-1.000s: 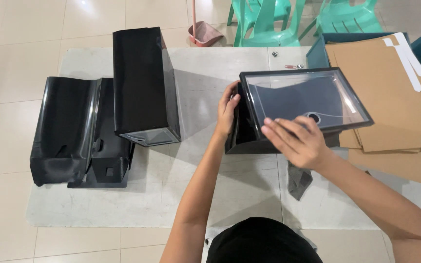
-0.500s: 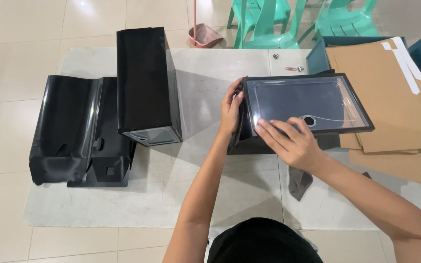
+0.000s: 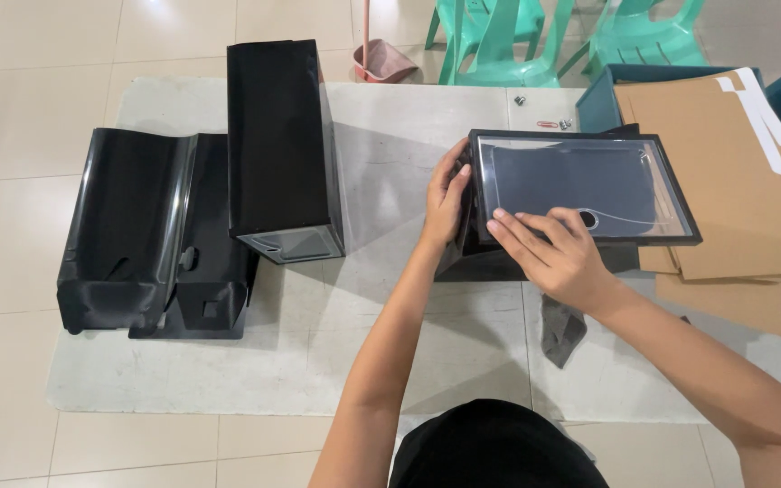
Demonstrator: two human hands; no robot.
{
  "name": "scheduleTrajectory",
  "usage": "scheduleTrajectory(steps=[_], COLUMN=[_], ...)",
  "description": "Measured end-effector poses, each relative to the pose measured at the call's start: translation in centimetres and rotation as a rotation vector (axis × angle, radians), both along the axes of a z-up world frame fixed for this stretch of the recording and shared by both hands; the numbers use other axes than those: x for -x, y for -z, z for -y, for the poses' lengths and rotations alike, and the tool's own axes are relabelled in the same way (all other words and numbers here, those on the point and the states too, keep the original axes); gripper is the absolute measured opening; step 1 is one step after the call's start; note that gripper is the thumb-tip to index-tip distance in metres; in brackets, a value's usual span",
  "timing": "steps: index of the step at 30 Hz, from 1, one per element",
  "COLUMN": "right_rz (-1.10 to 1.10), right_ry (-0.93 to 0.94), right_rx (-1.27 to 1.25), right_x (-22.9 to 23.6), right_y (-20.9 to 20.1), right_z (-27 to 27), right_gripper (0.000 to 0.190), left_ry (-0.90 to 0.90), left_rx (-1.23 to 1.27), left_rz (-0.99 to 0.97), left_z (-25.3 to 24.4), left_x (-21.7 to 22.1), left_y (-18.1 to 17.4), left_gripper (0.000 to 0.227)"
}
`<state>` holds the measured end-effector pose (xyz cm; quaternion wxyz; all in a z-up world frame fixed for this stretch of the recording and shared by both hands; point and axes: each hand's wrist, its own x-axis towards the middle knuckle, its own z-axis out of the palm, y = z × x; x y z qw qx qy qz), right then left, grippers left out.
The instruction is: The person assembles a black plastic component by folding its sides and securing them with small metal fasteners. They then wipe the surface of the component and a separate clear plastic frame with a grey cloth. Finally, the person places the clear frame onto the black component and presses it down to secure it.
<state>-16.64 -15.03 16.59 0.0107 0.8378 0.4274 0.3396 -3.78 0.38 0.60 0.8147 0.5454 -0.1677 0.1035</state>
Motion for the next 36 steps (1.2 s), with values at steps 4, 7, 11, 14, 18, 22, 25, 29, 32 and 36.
scheduleTrajectory(steps=[4,7,11,14,18,22,25,29,32,36], right_rz=[0.045,0.019,0.004,0.031,0.024,0.02,-0.009,-0.082,-0.097,-0.152], right_ry=[-0.005,-0.017,-0.006,-0.004,0.019,0.032,0.045,0.04,0.067,0.086], right_rx=[0.012,0.004,-0.005,0.003,0.011,0.007,-0.045,-0.085,-0.046,-0.102], right_x=[0.6,0.9,0.7,0.6,0.6,0.7,0.8,1.0,1.0,1.0], right_y=[0.1,0.0,0.3,0.6,0.8,1.4,1.7,1.0,0.6,0.3], right_z=[0.1,-0.2,-0.5,-0.8,-0.9,-0.9,-1.0,-0.8,-0.5,-0.3], right_gripper=[0.034,0.035,0.036,0.035,0.036,0.035,0.036,0.036,0.041,0.039], left_ry=[-0.022,0.015,-0.01,-0.022,0.036,-0.002,0.034,0.04,0.062,0.063], left_rx=[-0.029,-0.03,-0.081,-0.107,-0.097,-0.401,-0.481,-0.505,-0.589,-0.612], left_rz=[-0.018,0.054,0.048,0.026,0.128,0.289,0.317,0.281,0.266,0.307], left_z=[-0.2,-0.7,-0.9,-1.8,-3.6,-4.8,-4.5,-3.7,-3.3,-2.8], left_x=[0.1,0.5,0.5,1.4,4.7,8.6,9.5,9.2,8.9,8.7], left_y=[-0.5,-1.5,-1.9,-2.2,-2.5,-2.6,-2.5,-2.4,-2.3,-1.5], left_gripper=[0.046,0.048,0.051,0.051,0.076,0.099,0.098,0.096,0.098,0.101])
